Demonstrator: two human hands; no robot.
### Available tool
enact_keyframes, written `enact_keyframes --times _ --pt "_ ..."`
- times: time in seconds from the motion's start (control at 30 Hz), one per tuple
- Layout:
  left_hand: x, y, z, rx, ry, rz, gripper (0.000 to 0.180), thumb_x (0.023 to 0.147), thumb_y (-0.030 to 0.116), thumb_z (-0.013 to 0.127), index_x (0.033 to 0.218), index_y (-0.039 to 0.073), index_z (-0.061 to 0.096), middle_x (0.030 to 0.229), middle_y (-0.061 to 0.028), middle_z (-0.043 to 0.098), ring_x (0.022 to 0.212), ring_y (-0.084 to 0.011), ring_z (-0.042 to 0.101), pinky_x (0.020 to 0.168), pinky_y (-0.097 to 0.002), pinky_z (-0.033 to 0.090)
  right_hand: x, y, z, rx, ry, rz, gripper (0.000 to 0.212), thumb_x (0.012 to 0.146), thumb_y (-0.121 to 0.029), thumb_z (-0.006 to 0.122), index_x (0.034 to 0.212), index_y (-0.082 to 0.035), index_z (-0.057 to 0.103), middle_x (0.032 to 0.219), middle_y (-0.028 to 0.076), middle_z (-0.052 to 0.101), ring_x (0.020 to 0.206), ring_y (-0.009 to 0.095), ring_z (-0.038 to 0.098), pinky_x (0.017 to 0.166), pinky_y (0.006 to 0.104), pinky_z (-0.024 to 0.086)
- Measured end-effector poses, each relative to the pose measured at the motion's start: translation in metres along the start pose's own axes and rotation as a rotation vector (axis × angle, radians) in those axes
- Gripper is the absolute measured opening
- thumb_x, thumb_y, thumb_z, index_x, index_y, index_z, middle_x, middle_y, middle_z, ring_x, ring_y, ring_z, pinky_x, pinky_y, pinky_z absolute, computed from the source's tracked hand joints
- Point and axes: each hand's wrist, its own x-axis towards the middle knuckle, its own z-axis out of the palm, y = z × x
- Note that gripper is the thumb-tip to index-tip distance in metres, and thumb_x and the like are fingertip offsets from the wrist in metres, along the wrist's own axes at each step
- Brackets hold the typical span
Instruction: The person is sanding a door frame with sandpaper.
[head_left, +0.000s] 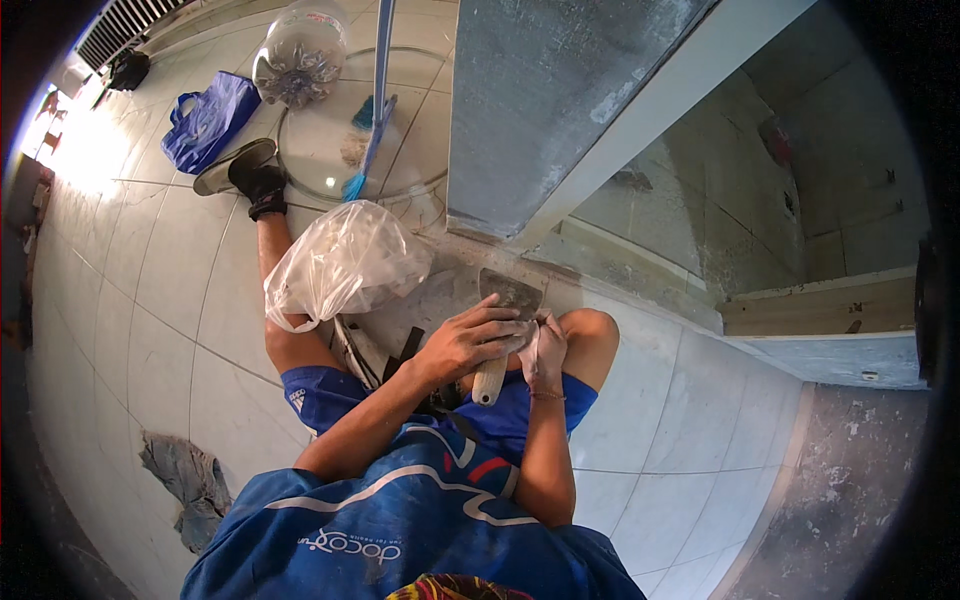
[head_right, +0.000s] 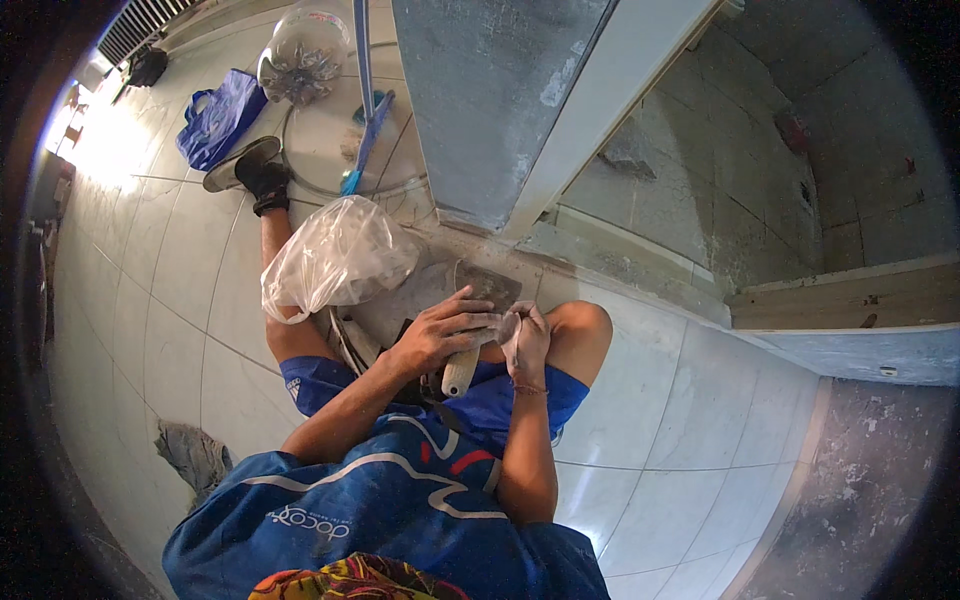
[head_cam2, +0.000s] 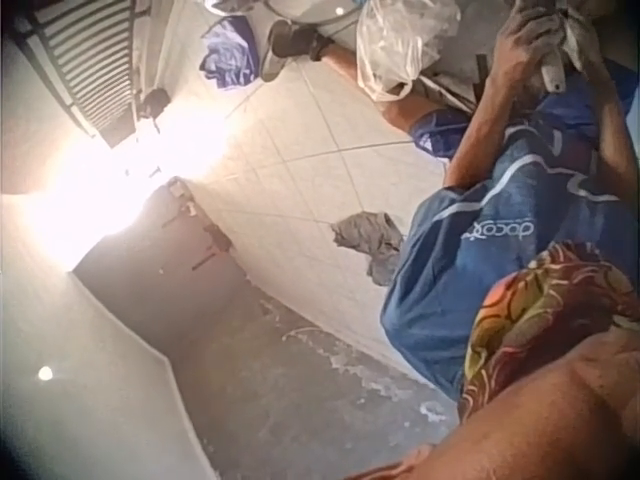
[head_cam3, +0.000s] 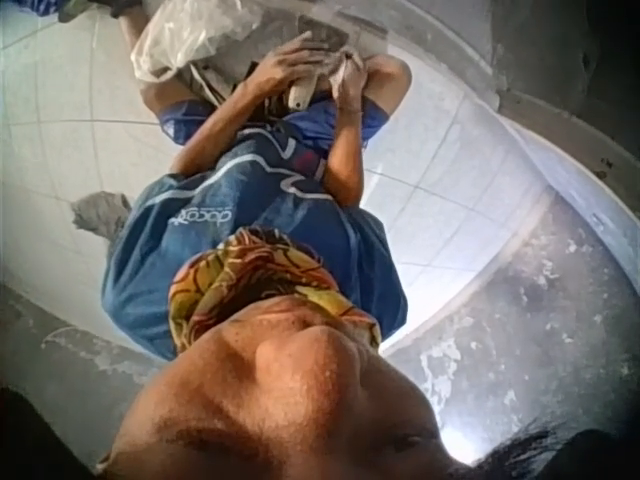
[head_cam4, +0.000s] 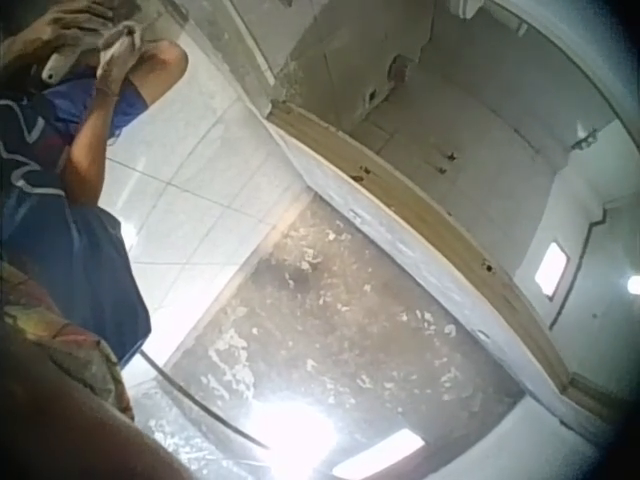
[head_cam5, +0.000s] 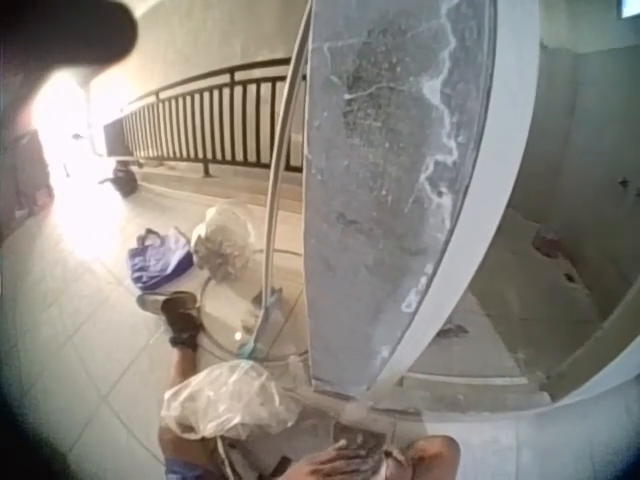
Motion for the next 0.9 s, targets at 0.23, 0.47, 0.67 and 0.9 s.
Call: enact_keyframes --times 0.23,0.47,0.67,0.9 --pt "0.0 0.011 0.017 0.024 0.002 0.092 0.041 0.065 0.014 0.063 0.106 0.011 0.063 0.122 -0.0054 0.056 0.118 -0.0258 0.049 0.105 -0.0477 0.033 -0.01 -0.021 0.007 0.09 -0.055 0.026 0.023 0.089 -0.027 0.053 0.095 -0.005 0.054 0.084 0.004 0.057 0.075 0.018 0.057 0.063 0.0296 0.048" --pt "0.009 0.015 0.01 0.114 -0.022 0.102 0.051 0.066 0.007 0.061 0.117 0.009 0.056 0.126 -0.0101 0.051 0.122 -0.0283 0.044 0.106 -0.0439 0.032 -0.008 -0.033 0.018 -0.237 -0.037 -0.095 0.034 0.084 -0.022 0.062 0.11 -0.002 0.055 0.099 0.005 0.06 0.085 0.015 0.057 0.071 0.0276 0.048" --pt "0.02 -0.03 0.02 -0.286 0.201 -0.511 0.044 0.075 0.007 0.062 0.117 0.003 0.052 0.128 -0.0162 0.048 0.117 -0.0357 0.047 0.096 -0.0391 0.04 0.041 -0.05 0.012 -0.334 -0.127 -0.238 0.032 0.081 -0.021 0.067 0.103 0.001 0.061 0.096 0.006 0.064 0.086 0.016 0.059 0.079 0.0289 0.047" --pt "0.079 -0.075 0.058 -0.858 0.323 -0.718 0.027 0.088 0.014 0.059 0.11 -0.001 0.052 0.097 -0.0021 0.058 0.088 -0.0086 0.052 0.079 -0.025 0.044 0.089 -0.06 0.014 -0.549 -0.19 -0.324 0.03 0.08 -0.022 0.068 0.099 0.001 0.063 0.091 0.005 0.065 0.081 0.013 0.06 0.073 0.0279 0.048"
